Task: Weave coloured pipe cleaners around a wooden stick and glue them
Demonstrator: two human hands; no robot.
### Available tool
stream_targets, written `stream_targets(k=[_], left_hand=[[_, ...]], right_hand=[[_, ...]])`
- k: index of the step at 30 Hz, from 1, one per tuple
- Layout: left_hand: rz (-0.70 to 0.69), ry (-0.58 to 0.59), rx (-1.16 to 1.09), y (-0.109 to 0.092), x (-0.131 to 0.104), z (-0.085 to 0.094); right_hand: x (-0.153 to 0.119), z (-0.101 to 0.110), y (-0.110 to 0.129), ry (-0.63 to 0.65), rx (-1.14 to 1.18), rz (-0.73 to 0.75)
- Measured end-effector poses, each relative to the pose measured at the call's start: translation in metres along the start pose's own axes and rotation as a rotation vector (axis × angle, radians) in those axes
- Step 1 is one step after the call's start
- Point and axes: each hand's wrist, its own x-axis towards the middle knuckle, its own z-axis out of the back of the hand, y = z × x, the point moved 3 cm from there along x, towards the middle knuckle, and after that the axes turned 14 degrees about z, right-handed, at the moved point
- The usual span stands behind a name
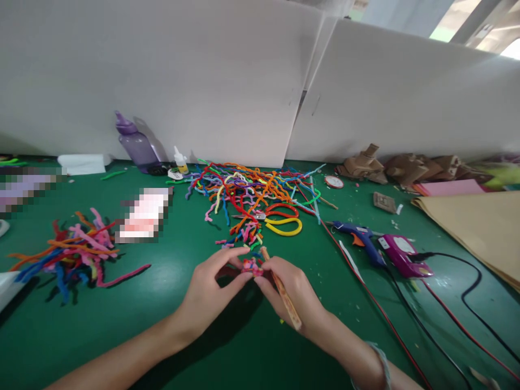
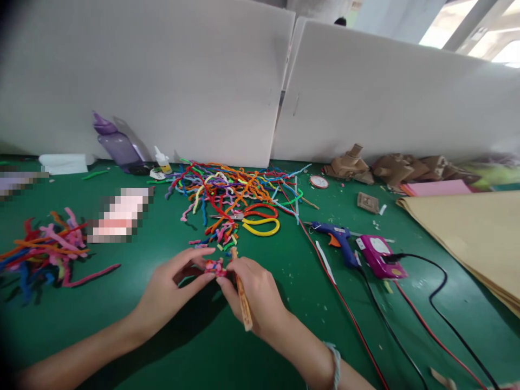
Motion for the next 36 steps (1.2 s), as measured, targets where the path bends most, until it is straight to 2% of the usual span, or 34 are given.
stream_targets(k=[4, 10, 15, 18, 21, 24, 28, 33, 36], left_hand=[[-0.181, -0.024, 0.194, -0.006, -0.009, -0.002], [-0.336, -0.131, 0.232, -0.009, -0.019, -0.008], [-0.379, -0.182, 0.231, -0.01, -0.023, -0.011], [-0.411, -0.195, 0.248, -0.011, -0.023, -0.009], [-0.484, -0.172, 0.247, -0.013, -0.022, -0.007], [-0.534, -0.084, 0.232, -0.011, -0.021, -0.007], [-0.538, 0.004, 0.197, -0.008, -0.018, -0.006], [-0.414, 0.039, 0.165, -0.008, -0.014, -0.004], [-0.342, 0.064, 0.111, -0.01, -0.011, -0.003]], right_hand=[[0.0, -0.003, 0.002, 0.07, -0.018, 0.01], [-0.001, -0.006, 0.002, 0.04, -0.052, 0.049], [-0.001, -0.007, 0.001, -0.009, -0.103, 0.08], [0.0, -0.004, 0.0, 0.002, -0.103, 0.089], [0.002, 0.002, 0.0, 0.077, -0.033, 0.11], [0.003, 0.007, 0.003, 0.178, 0.022, 0.136], [0.004, 0.01, 0.005, 0.214, 0.014, 0.17], [0.0, 0.006, 0.004, 0.143, -0.141, 0.206], [-0.001, 0.005, 0.004, 0.099, -0.144, 0.233]])
